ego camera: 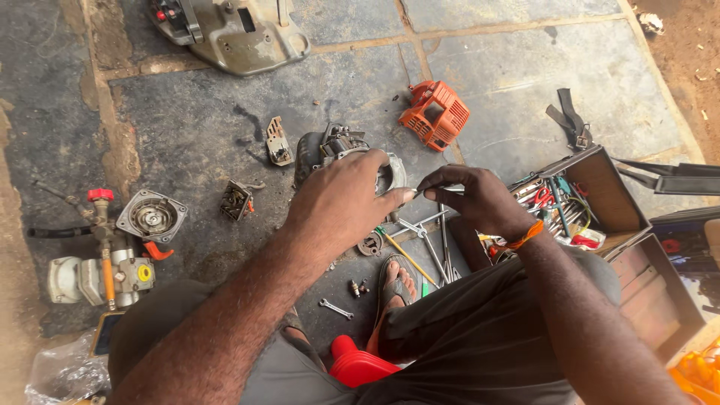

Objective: The person is assembling a small engine, likely from a chainsaw or similar power tool. They use a wrench to tighten bolts on the engine casing and handle a sprocket and other small components.

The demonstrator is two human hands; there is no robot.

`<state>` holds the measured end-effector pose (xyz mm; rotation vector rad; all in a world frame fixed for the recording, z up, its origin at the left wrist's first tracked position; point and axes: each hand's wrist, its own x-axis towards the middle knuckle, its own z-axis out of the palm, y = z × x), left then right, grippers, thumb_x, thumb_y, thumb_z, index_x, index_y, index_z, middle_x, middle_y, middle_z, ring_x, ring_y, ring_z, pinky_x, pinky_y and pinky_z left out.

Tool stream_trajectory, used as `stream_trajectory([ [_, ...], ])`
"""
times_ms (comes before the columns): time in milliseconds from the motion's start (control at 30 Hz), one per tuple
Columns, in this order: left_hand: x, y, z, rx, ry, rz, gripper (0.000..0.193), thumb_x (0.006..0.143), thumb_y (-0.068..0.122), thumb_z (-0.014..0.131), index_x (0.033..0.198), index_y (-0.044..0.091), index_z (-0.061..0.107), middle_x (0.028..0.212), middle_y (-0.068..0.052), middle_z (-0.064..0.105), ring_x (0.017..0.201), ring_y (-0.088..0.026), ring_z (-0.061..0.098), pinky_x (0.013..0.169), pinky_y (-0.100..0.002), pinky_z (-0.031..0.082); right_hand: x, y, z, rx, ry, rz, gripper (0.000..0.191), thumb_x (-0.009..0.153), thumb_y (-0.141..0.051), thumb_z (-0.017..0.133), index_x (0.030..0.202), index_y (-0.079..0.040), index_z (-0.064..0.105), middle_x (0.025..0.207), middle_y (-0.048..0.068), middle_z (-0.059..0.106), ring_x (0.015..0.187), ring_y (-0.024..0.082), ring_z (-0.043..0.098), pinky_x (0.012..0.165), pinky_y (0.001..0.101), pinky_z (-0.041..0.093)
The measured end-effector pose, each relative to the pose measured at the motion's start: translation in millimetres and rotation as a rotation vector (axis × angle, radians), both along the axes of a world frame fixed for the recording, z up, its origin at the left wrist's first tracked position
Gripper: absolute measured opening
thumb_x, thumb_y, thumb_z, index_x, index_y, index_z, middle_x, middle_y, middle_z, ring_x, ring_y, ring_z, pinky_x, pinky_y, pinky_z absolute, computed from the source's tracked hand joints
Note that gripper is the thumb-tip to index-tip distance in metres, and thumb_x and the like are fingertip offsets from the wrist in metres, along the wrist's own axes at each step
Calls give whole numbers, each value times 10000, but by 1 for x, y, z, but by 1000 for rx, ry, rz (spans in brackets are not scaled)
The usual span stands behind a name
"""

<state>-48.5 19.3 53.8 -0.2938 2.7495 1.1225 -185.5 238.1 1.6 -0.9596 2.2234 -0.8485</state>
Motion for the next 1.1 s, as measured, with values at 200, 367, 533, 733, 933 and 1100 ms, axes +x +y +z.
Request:
stream_trajectory([
  [200, 20, -11, -3, -41, -44, 64, 621, 910, 502, 695, 1331, 64, 568, 1254, -157, 676, 1116, -301, 682, 964, -521, 529, -2, -1, -14, 32, 194, 122, 170, 947, -215, 715, 1078, -111, 748, 1063, 62, 774, 1001, 234, 738, 877, 381, 571],
  [367, 28, -21, -3, -81, -231, 108, 656, 926, 524, 663, 1403, 95, 524, 1189, -146, 704, 1107, -275, 704, 963, -490, 567, -4, -4, -22, 60, 162, 100, 169, 940, -205, 712, 1081, -122, 751, 1046, 58, 773, 994, 231, 742, 869, 381, 575],
  [533, 27, -17, -8, -124, -180, 84, 693, 909, 547, 690, 1389, 72, 534, 1182, -161, 692, 1100, -286, 695, 948, -493, 561, -5, -3, -24, 18, 156, 128, 165, 947, -195, 707, 1085, -114, 745, 1064, 64, 748, 1021, 236, 724, 886, 377, 576],
  [733, 18, -4, -26, -112, -232, 29, 720, 917, 527, 683, 1448, 80, 489, 1306, -181, 623, 1186, -300, 648, 997, -518, 539, -1, -5, -24, 39, 175, 101, 174, 940, -238, 708, 1070, -129, 747, 1065, 56, 738, 1012, 233, 725, 867, 384, 581],
  [933, 12, 7, -49, -190, -195, -45, 718, 928, 515, 693, 1429, 38, 500, 1416, -253, 478, 1280, -358, 538, 1008, -522, 534, 0, -9, -19, 68, 173, 83, 182, 941, -254, 707, 1074, -138, 747, 1068, 52, 728, 1002, 237, 729, 860, 392, 587],
  [1100, 14, 12, -65, -311, -17, -82, 639, 905, 455, 730, 1339, 15, 567, 1407, -296, 441, 1284, -407, 512, 960, -522, 565, 0, -9, -18, 33, 164, 143, 172, 947, -236, 695, 1076, -133, 745, 1079, 47, 739, 1025, 235, 721, 877, 392, 579],
])
